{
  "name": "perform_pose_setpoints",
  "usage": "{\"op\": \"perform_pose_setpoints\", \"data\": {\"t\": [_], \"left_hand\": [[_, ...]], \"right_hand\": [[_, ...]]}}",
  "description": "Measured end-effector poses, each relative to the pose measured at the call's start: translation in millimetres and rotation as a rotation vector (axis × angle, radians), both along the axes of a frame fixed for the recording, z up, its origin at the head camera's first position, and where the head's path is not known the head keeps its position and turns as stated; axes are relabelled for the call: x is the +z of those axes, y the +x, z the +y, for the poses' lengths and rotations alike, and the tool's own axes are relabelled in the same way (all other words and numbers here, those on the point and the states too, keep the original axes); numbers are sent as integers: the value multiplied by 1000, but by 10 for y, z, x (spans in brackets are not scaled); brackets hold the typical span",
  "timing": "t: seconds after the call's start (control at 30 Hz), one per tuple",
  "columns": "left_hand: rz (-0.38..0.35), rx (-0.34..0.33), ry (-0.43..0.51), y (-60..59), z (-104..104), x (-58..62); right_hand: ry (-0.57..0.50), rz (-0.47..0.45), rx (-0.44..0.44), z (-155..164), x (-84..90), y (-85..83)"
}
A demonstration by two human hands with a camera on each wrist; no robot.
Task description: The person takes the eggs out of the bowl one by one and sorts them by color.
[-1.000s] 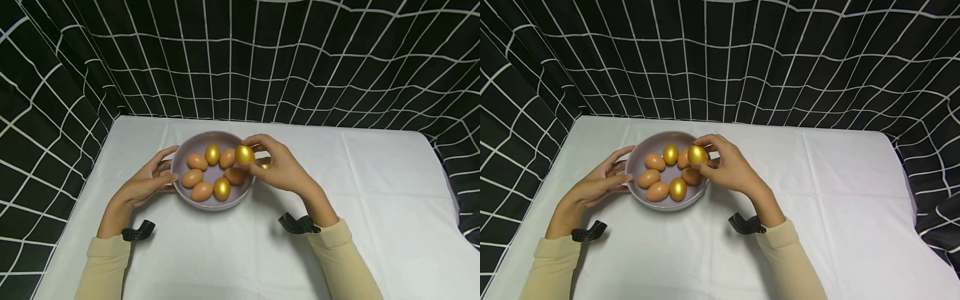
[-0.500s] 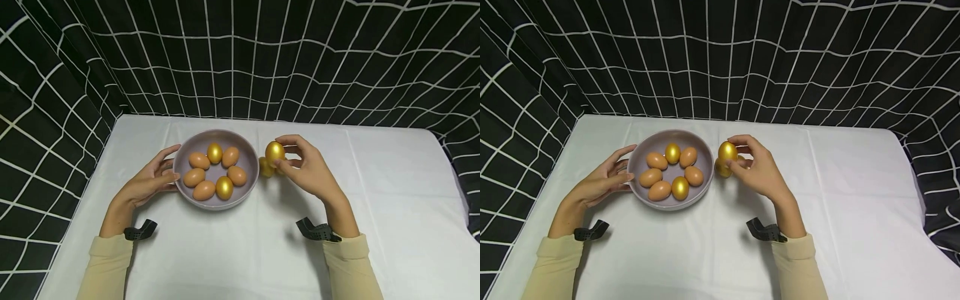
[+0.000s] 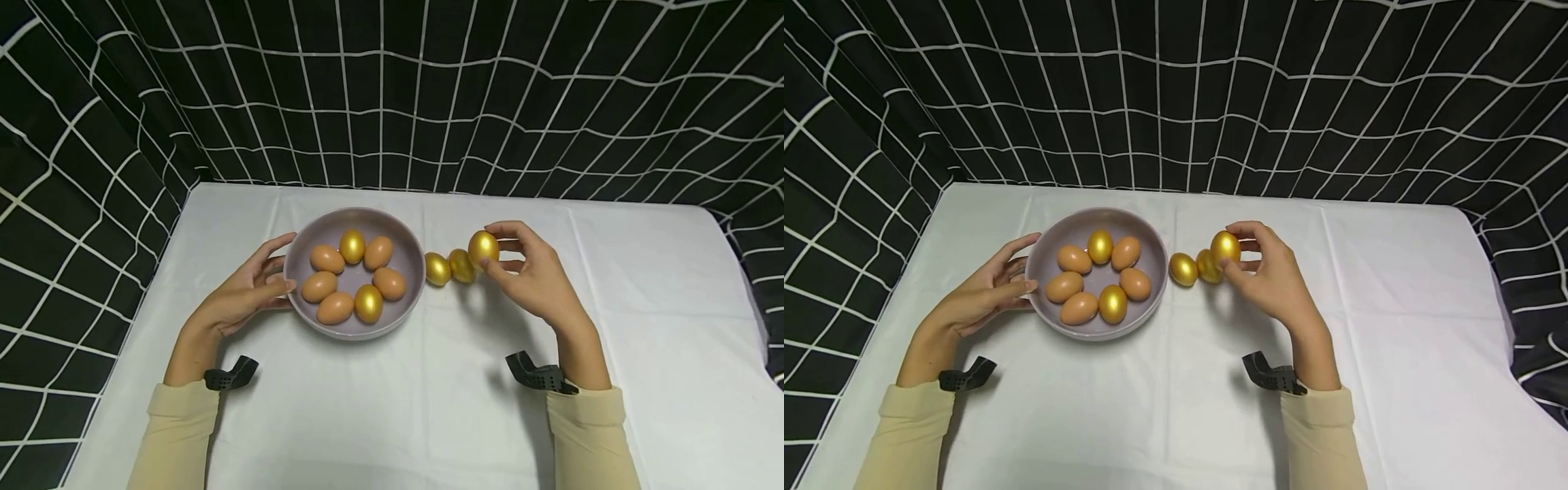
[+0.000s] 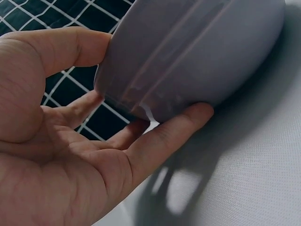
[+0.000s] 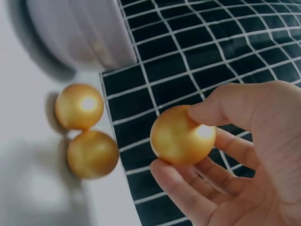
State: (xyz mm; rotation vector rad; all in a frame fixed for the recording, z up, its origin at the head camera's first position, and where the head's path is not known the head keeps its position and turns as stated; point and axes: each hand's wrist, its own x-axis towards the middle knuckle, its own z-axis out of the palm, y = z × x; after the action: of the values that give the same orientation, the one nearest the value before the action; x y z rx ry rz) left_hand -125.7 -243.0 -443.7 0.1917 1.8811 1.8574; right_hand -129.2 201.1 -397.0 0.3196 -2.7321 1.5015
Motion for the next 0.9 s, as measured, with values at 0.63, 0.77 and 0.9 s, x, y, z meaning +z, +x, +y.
{"op": "perform_pose_setpoints", "data": {"t": [0.63, 0.77, 0.9], "left_hand": [[6, 2, -15, -27, -16, 67], [6, 2, -11, -15, 7, 69], [3, 5, -12, 1, 28, 57]], "right_hand": [[254, 48, -65, 127, -261, -69], [272, 59, -64, 136, -288, -63], [303, 65, -56, 140, -316, -52]]}}
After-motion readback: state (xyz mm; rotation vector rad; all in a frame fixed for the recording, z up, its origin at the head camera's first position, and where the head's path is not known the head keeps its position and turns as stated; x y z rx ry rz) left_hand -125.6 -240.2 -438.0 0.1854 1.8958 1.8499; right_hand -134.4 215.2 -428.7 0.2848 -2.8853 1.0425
